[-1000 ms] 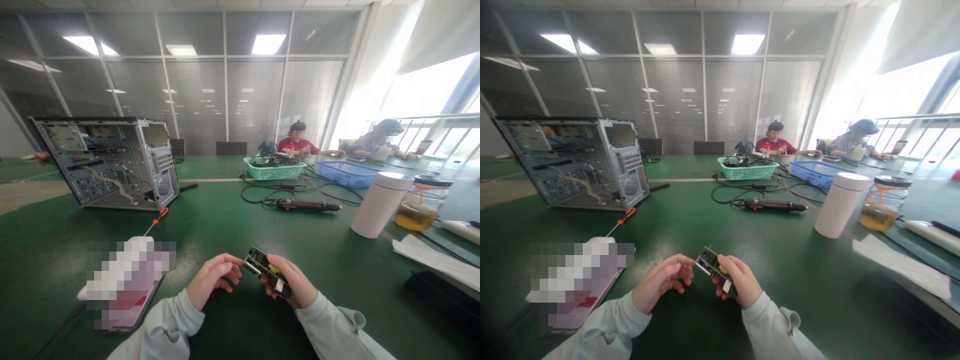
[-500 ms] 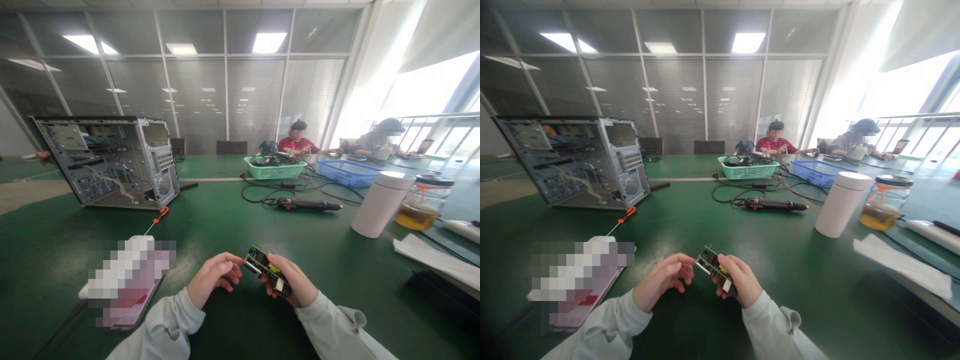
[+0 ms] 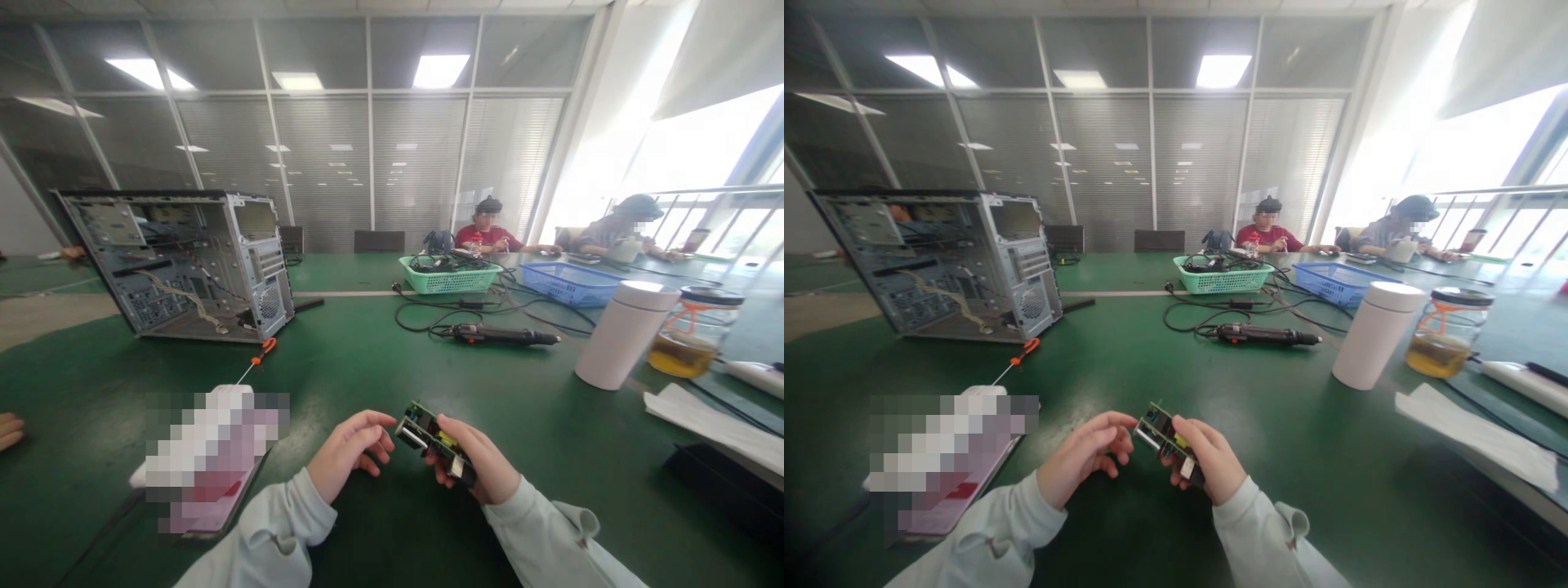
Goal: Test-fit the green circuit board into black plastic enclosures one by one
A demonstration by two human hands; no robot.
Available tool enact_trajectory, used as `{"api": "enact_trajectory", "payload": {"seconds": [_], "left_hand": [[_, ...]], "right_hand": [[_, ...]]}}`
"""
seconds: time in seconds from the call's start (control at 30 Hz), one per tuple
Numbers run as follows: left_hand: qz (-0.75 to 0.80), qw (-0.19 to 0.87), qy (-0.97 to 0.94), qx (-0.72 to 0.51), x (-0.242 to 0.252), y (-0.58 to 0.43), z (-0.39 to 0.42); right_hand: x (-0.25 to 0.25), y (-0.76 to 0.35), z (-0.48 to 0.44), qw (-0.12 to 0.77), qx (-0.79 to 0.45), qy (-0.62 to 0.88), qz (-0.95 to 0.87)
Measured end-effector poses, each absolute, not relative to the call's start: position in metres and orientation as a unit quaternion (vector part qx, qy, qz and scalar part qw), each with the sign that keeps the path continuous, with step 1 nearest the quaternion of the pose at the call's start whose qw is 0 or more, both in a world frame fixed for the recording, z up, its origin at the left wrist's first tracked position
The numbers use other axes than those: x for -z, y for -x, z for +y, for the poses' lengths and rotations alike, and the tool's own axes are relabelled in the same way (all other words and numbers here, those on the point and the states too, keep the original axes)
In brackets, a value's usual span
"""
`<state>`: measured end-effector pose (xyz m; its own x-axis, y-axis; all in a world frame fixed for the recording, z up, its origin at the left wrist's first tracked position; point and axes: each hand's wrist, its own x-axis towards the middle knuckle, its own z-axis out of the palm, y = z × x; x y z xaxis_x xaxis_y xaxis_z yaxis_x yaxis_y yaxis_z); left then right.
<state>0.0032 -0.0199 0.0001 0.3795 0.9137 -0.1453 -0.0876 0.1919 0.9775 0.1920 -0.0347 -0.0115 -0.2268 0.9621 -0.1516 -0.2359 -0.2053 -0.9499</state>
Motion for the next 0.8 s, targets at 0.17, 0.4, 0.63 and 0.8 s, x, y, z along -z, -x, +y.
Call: {"api": "enact_trajectory", "payload": {"seconds": [0.17, 0.4, 0.63, 0.8], "left_hand": [[0.407, 0.657, -0.511, -0.378, -0.0006, -0.0032, -0.0208], [0.403, 0.656, -0.515, -0.376, -0.0021, -0.003, -0.0232], [0.399, 0.655, -0.519, -0.377, -0.0017, -0.003, -0.0223], [0.402, 0.657, -0.515, -0.377, -0.0005, -0.0029, -0.0213]], "right_hand": [[0.0121, -0.1923, -0.0345, 0.459, -0.655, 0.413, -0.435], [0.0127, -0.1926, -0.0343, 0.462, -0.656, 0.416, -0.429], [0.0127, -0.1927, -0.0343, 0.462, -0.658, 0.414, -0.426], [0.0119, -0.1932, -0.0347, 0.466, -0.657, 0.414, -0.425]]}}
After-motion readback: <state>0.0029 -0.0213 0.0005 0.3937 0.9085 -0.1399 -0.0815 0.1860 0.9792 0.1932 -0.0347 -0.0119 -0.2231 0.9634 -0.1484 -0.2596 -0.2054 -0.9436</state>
